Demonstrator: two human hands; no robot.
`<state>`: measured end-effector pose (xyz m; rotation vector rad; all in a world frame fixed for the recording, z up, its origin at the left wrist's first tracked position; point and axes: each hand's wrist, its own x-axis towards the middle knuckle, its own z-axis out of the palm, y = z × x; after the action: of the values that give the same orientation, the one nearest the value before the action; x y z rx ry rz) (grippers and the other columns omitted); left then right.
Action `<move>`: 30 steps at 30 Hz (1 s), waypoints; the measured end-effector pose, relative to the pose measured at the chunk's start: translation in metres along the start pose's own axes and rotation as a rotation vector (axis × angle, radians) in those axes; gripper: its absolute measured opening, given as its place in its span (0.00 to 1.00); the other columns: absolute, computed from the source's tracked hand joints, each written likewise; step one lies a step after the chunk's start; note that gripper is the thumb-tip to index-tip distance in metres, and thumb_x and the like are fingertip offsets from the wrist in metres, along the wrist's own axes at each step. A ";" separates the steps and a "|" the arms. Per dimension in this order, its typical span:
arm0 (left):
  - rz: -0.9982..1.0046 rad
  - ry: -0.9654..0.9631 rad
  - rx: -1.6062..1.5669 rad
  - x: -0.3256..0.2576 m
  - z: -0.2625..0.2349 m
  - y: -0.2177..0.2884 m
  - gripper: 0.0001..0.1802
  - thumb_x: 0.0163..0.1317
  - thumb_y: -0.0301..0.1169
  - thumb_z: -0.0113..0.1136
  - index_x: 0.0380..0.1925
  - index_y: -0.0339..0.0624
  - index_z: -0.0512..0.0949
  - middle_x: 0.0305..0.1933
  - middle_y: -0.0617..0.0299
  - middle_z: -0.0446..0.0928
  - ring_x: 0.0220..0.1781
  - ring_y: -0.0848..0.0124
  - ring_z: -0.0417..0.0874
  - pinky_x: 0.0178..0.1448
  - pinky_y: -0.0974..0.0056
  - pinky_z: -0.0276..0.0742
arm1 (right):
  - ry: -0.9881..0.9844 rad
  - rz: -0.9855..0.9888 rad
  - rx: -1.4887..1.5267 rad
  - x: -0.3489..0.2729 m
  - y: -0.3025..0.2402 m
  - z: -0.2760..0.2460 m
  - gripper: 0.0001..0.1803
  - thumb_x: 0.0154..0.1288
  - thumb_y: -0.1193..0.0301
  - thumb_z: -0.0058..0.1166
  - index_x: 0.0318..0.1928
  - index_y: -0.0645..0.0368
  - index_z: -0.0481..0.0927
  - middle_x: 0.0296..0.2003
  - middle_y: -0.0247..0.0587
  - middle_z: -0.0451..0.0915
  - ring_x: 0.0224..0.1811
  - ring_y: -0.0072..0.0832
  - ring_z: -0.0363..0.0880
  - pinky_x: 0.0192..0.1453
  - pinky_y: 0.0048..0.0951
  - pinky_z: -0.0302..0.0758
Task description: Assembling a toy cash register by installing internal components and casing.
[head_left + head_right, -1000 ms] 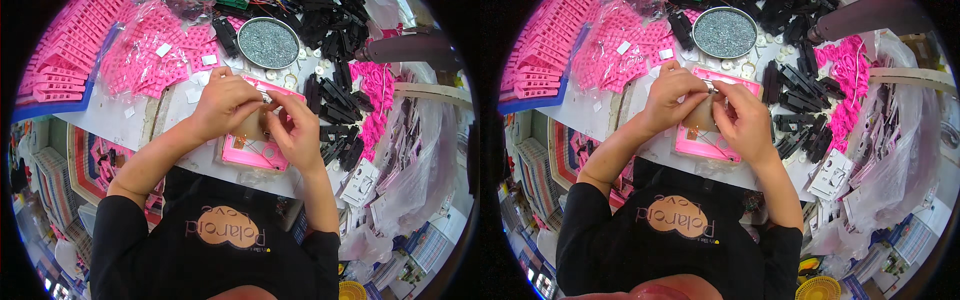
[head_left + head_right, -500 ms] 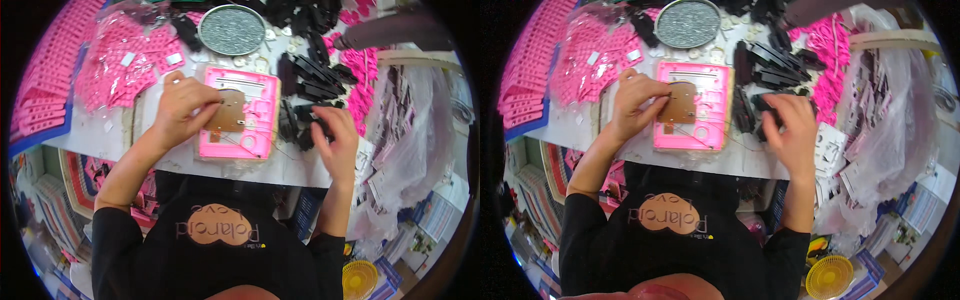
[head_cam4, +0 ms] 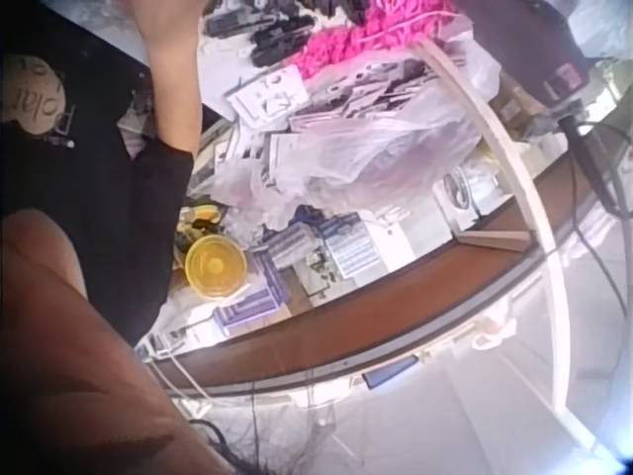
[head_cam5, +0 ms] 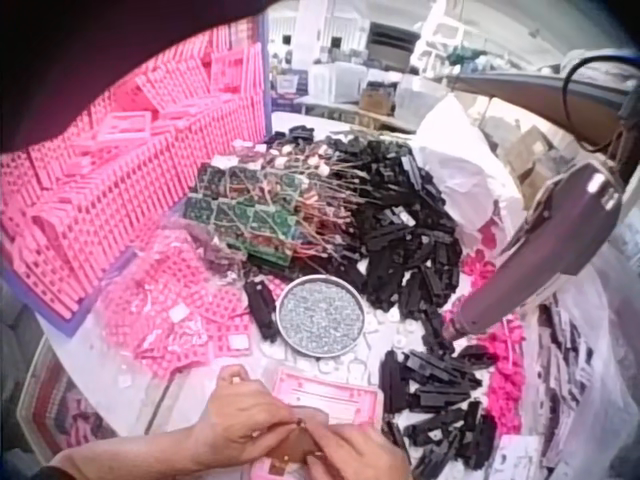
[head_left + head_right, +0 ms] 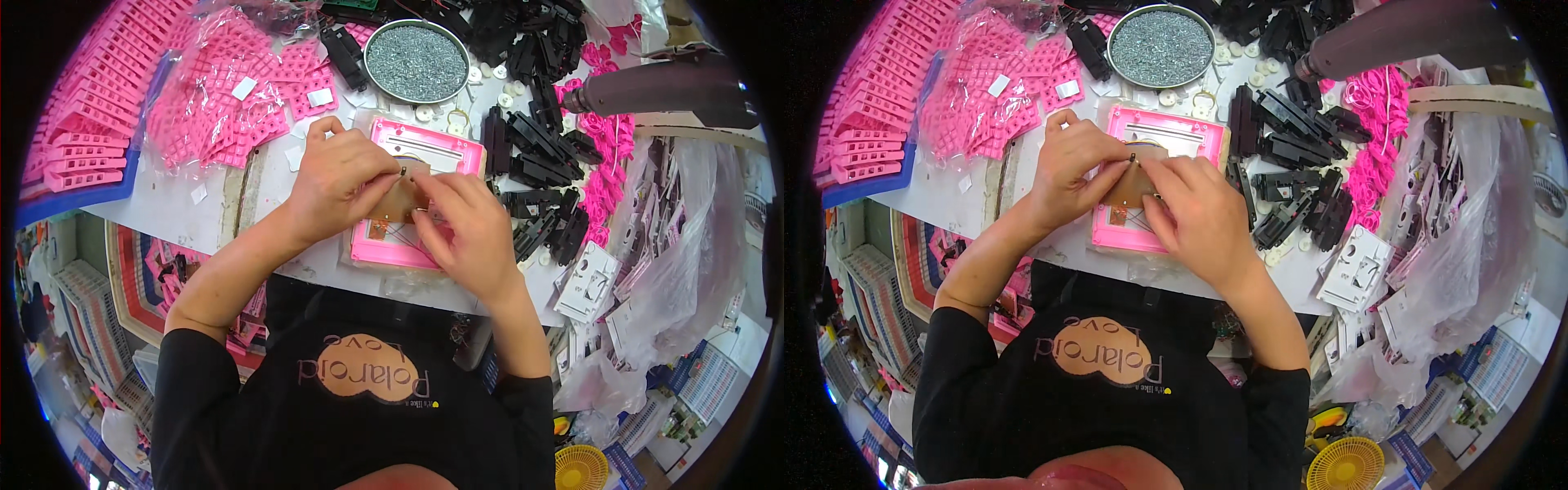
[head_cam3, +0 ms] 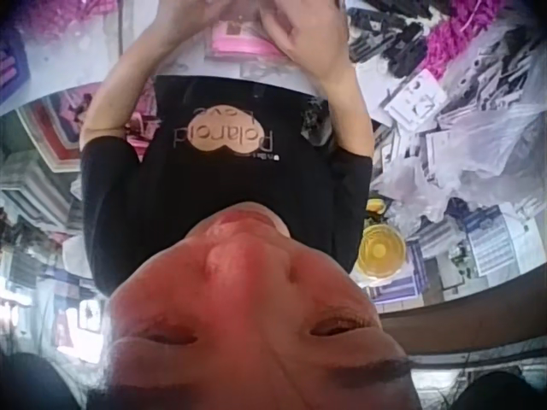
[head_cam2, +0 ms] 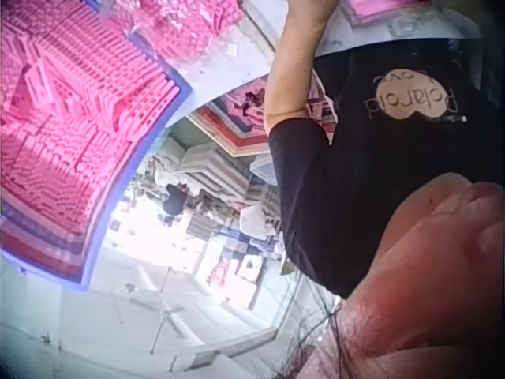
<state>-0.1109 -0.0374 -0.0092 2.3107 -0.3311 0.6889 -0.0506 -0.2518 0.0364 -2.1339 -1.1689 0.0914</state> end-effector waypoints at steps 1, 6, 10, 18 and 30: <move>-0.014 -0.005 0.011 -0.001 0.001 0.001 0.10 0.53 0.26 0.73 0.33 0.50 0.82 0.32 0.71 0.82 0.34 0.70 0.80 0.51 0.58 0.61 | -0.002 0.004 -0.046 -0.004 -0.003 -0.001 0.18 0.58 0.72 0.65 0.51 0.60 0.83 0.41 0.43 0.82 0.42 0.41 0.82 0.45 0.37 0.80; -0.021 -0.005 0.019 0.001 0.001 -0.001 0.09 0.53 0.26 0.73 0.32 0.50 0.81 0.31 0.70 0.82 0.34 0.70 0.80 0.51 0.57 0.61 | 0.058 0.047 0.024 -0.018 -0.003 -0.011 0.15 0.58 0.74 0.65 0.47 0.60 0.85 0.38 0.41 0.83 0.38 0.39 0.83 0.42 0.35 0.79; -0.022 -0.019 0.024 0.003 0.000 0.003 0.09 0.53 0.26 0.72 0.32 0.50 0.81 0.32 0.70 0.82 0.34 0.69 0.80 0.51 0.57 0.61 | 0.072 0.083 0.033 -0.006 0.003 -0.014 0.17 0.59 0.76 0.65 0.51 0.62 0.85 0.39 0.45 0.83 0.38 0.37 0.83 0.41 0.33 0.79; -0.005 -0.020 0.028 0.004 -0.001 0.002 0.09 0.54 0.26 0.72 0.33 0.49 0.81 0.32 0.69 0.82 0.35 0.69 0.81 0.51 0.57 0.62 | 0.071 0.075 0.035 -0.002 0.007 -0.009 0.18 0.60 0.76 0.64 0.52 0.62 0.84 0.40 0.45 0.82 0.36 0.37 0.83 0.39 0.31 0.78; -0.109 -0.057 -0.036 0.009 -0.006 0.001 0.06 0.56 0.23 0.69 0.33 0.45 0.82 0.32 0.67 0.83 0.31 0.70 0.78 0.50 0.60 0.63 | 0.048 0.135 0.004 -0.025 0.013 -0.027 0.14 0.60 0.73 0.65 0.48 0.59 0.85 0.38 0.42 0.84 0.37 0.37 0.83 0.38 0.33 0.79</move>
<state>-0.1057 -0.0347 0.0002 2.2988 -0.2394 0.5593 -0.0466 -0.2902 0.0426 -2.1977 -0.9954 0.1022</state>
